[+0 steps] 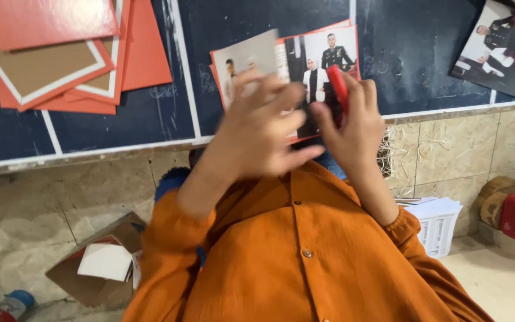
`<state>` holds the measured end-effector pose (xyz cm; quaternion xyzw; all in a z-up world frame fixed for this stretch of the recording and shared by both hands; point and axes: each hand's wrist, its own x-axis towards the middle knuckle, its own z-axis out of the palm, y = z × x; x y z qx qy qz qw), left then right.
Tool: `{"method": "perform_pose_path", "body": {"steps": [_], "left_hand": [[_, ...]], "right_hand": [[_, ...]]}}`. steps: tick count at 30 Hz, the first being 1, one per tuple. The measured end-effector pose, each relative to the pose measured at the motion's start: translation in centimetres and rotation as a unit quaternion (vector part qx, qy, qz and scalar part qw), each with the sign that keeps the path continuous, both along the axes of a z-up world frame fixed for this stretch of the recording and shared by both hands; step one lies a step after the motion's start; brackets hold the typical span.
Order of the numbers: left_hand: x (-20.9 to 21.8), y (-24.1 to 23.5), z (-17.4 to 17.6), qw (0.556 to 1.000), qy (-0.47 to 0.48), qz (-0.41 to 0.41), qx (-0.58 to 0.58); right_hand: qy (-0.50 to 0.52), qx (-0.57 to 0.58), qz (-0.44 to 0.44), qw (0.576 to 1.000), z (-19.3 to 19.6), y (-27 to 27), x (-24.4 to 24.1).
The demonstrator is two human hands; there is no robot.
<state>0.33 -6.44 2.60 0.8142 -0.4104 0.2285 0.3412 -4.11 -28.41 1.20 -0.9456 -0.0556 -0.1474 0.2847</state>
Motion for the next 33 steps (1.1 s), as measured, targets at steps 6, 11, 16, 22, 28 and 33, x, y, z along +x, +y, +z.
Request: {"method": "perform_pose_path", "body": {"steps": [6, 11, 16, 22, 28, 33], "left_hand": [[-6.6, 6.6, 2.7, 0.963, 0.164, 0.208, 0.042], [-9.1, 7.4, 1.8, 0.880, 0.343, 0.277, -0.176], [-9.8, 7.1, 0.2, 0.881, 0.294, 0.286, -0.236], [-10.4, 6.2, -3.9, 0.916, 0.246, 0.315, -0.021], [-10.7, 5.7, -4.6, 0.906, 0.219, 0.358, 0.046], [-10.6, 4.4, -4.9, 0.902, 0.224, 0.367, 0.036]], "right_hand": [[0.145, -0.093, -0.001, 0.985, 0.4, 4.2, 0.4], [0.096, -0.124, 0.005, 0.988, 0.5, 5.0, 1.2], [0.077, -0.165, -0.029, 0.983, 3.0, 1.5, 2.0], [0.222, -0.101, 0.013, 0.970, 2.8, 4.8, 1.2], [0.195, -0.127, -0.004, 0.973, 2.2, 5.6, 1.1], [0.180, -0.202, -0.064, 0.961, 5.2, 2.2, 1.2]]}}
